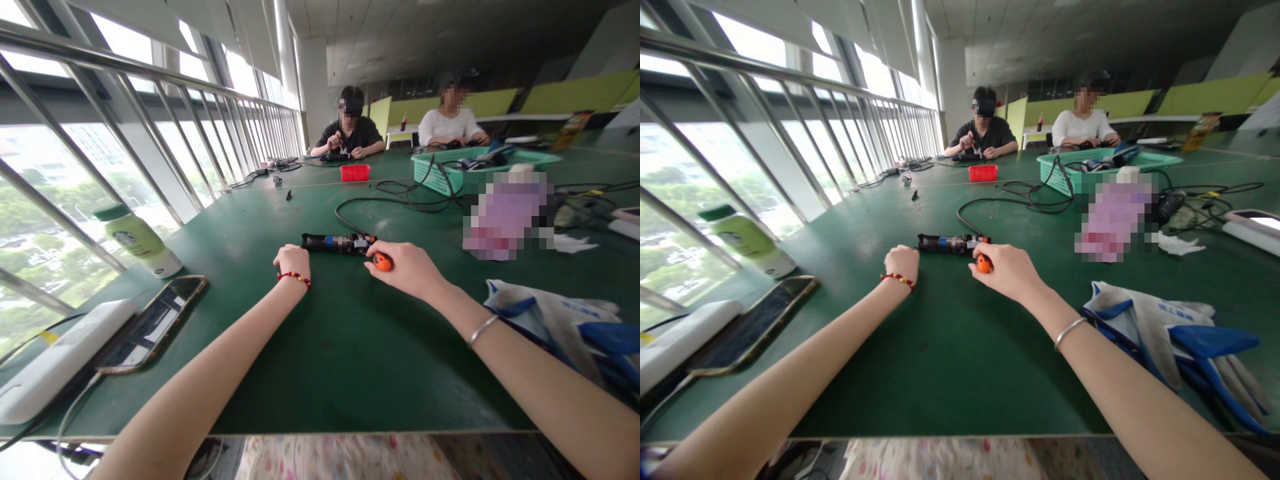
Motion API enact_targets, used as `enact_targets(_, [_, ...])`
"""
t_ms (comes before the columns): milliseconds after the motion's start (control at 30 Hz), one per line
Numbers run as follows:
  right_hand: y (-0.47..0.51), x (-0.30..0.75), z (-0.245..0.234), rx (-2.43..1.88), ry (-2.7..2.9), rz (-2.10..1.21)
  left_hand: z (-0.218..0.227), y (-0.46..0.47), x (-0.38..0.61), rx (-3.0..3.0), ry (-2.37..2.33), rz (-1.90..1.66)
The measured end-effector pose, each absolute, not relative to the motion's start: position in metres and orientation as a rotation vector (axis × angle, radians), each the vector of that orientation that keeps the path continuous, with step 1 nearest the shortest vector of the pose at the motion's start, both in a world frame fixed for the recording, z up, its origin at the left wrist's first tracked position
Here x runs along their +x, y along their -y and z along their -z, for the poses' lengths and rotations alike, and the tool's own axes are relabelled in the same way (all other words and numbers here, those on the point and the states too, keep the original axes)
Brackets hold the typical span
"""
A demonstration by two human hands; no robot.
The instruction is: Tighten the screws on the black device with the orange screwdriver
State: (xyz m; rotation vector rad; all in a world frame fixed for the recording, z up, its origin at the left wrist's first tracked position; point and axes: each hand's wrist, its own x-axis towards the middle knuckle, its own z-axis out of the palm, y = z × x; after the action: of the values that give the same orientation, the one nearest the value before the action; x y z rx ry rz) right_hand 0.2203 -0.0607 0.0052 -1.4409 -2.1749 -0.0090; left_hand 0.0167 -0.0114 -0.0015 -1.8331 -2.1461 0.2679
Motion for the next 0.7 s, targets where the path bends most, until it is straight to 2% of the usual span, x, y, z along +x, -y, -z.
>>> enact_targets(67, [0.061, 0.22, -0.005, -1.441, 2.184, 0.019, 0.004, 0.02, 0.032, -1.959, 2.019, -0.239])
enact_targets(233, [0.059, 0.223, -0.006, -1.454, 2.147, 0.073, 0.011, 0.029, 0.048, -2.505, 1.199, -0.071])
enact_targets(300, [0.059, 0.224, -0.006, -1.473, 2.103, 0.063, 0.015, 0.025, 0.045, -2.584, 1.084, 0.021])
enact_targets(500, [0.057, 0.228, -0.005, -1.448, 1.996, -0.09, 0.025, 0.007, 0.026, -2.56, 1.378, 0.341])
enact_targets(700, [0.06, 0.224, -0.007, -1.365, 2.004, -0.178, 0.027, 0.002, 0.023, -2.467, 1.549, 0.389])
